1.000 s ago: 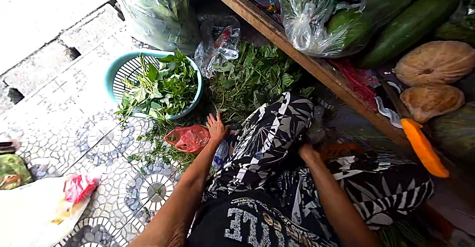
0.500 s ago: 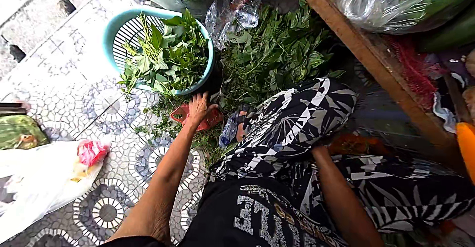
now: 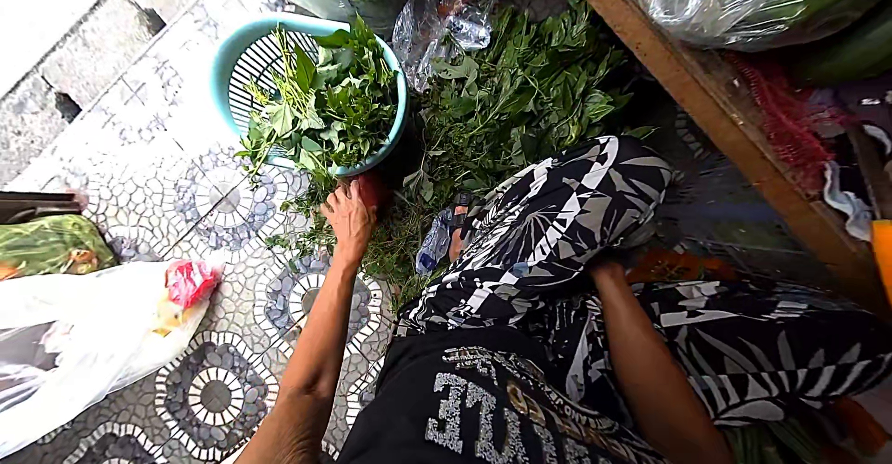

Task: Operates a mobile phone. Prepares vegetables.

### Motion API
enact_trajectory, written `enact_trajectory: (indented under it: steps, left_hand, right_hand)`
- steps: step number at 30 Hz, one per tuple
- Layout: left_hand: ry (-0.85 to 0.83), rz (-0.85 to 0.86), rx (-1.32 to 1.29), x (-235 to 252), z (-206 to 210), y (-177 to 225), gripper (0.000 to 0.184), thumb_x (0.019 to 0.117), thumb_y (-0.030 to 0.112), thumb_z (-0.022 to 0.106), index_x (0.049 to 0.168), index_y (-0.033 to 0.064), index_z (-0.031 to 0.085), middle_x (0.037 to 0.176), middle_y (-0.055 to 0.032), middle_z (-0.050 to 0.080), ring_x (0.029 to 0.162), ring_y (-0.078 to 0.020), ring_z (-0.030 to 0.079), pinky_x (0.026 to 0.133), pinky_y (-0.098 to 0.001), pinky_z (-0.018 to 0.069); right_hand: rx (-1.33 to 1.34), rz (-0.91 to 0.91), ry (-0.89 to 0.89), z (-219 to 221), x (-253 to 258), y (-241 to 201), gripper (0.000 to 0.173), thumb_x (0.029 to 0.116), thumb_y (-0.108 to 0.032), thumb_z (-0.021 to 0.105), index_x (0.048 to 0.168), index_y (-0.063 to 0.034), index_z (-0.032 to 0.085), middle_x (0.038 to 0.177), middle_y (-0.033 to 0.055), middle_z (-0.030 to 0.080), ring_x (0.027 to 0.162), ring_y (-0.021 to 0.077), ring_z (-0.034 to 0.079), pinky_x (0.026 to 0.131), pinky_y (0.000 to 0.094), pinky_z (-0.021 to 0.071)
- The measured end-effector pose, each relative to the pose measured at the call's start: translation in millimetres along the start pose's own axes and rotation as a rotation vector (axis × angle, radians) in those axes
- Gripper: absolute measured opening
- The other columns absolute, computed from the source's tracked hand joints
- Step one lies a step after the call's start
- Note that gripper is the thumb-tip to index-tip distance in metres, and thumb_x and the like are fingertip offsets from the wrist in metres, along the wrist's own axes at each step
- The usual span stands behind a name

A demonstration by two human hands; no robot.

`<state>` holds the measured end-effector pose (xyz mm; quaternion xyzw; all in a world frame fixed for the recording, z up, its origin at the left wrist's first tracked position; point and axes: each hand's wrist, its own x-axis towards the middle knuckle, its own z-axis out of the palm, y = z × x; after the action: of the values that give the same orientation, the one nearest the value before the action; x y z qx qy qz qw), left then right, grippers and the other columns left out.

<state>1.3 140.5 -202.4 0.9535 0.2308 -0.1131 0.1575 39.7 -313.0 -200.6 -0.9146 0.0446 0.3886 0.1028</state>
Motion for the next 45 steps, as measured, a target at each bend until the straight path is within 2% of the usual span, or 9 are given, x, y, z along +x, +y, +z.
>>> enact_trajectory:
  steps: [5,8,18,24,28,31,37,41,45]
  left_hand:
    - [-0.522,0.059,0.094,-43,46,71,0.072,0.1002,0.046,0.060,0.150,-0.0027,0.043,0.140,-0.0304,0.055,0.132,-0.0477,0.052,0.106,-0.0634,0.0426]
    - [-0.789,-0.059,0.144,-54,69,83,0.068,0.1029,0.030,0.056,0.157,0.0007,0.028,0.138,-0.0297,0.058,0.127,-0.0470,0.058,0.102,-0.0631,0.0465]
    - [-0.288,0.137,0.017,7,-65,102,0.032,0.1038,0.021,0.053,0.124,0.0012,0.067,0.116,-0.0321,0.066,0.112,-0.0532,0.062,0.091,-0.0738,0.0453]
    - [-0.014,0.191,-0.005,108,-150,161,0.038,0.1059,0.017,0.045,0.133,-0.0074,0.057,0.127,-0.0398,0.058,0.122,-0.0585,0.055,0.098,-0.0765,0.0382]
    - [0.118,0.214,-0.057,135,-187,223,0.086,0.1005,0.042,0.059,0.162,0.0004,0.015,0.155,-0.0428,0.027,0.140,-0.0620,0.033,0.108,-0.0752,0.0302]
    - [0.128,0.470,-0.069,101,-196,300,0.077,0.1003,0.042,0.059,0.159,0.0027,0.027,0.151,-0.0370,0.039,0.137,-0.0575,0.041,0.107,-0.0736,0.0331]
    - [-0.428,0.605,-0.084,59,-74,381,0.061,0.1033,0.042,0.058,0.149,0.0044,0.045,0.125,-0.0283,0.065,0.117,-0.0484,0.062,0.098,-0.0700,0.0452]
    - [-0.346,0.419,-0.152,48,50,363,0.095,0.0913,0.042,0.075,0.162,0.0067,0.022,0.159,-0.0359,0.027,0.140,-0.0576,0.035,0.105,-0.0723,0.0378]
    - [-0.240,0.485,-0.084,48,125,330,0.110,0.0846,0.039,0.083,0.166,0.0176,0.011,0.165,-0.0353,0.004,0.144,-0.0640,0.021,0.101,-0.0809,0.0326]
  right_hand:
    - [0.112,0.204,-0.054,-40,-45,-53,0.047,0.1058,-0.010,0.051,0.147,0.0120,0.043,0.150,0.0319,0.046,0.142,0.0434,0.044,0.117,0.0565,0.0340]
    - [0.079,0.147,-0.081,-64,-59,-64,0.044,0.1054,-0.013,0.053,0.142,0.0116,0.049,0.145,0.0326,0.051,0.138,0.0452,0.048,0.112,0.0594,0.0379]
    - [0.246,-0.070,0.258,-91,-24,9,0.046,0.1013,-0.028,0.066,0.140,-0.0041,0.058,0.135,0.0297,0.060,0.127,0.0517,0.055,0.102,0.0733,0.0395]
    - [0.398,0.267,0.316,-103,-23,43,0.041,0.1033,-0.019,0.057,0.140,-0.0007,0.057,0.137,0.0313,0.059,0.131,0.0499,0.053,0.104,0.0703,0.0380]
    - [0.541,0.362,0.391,-87,2,48,0.040,0.1003,-0.011,0.056,0.137,0.0036,0.058,0.137,0.0309,0.058,0.131,0.0481,0.054,0.106,0.0682,0.0395]
    - [0.587,0.303,0.328,-53,35,38,0.046,0.0979,-0.009,0.058,0.143,0.0014,0.053,0.135,0.0316,0.060,0.126,0.0498,0.057,0.102,0.0693,0.0435]
    - [0.626,0.515,0.122,-16,65,55,0.064,0.0983,-0.022,0.065,0.148,0.0113,0.041,0.151,0.0339,0.043,0.142,0.0466,0.042,0.114,0.0602,0.0373]
    - [0.708,0.764,0.552,-26,80,70,0.067,0.0968,-0.024,0.061,0.153,0.0049,0.039,0.155,0.0311,0.040,0.144,0.0444,0.040,0.114,0.0600,0.0355]
    - [0.748,0.228,0.758,-49,93,29,0.070,0.0953,-0.028,0.071,0.150,0.0034,0.043,0.155,0.0338,0.036,0.142,0.0491,0.041,0.114,0.0584,0.0406]
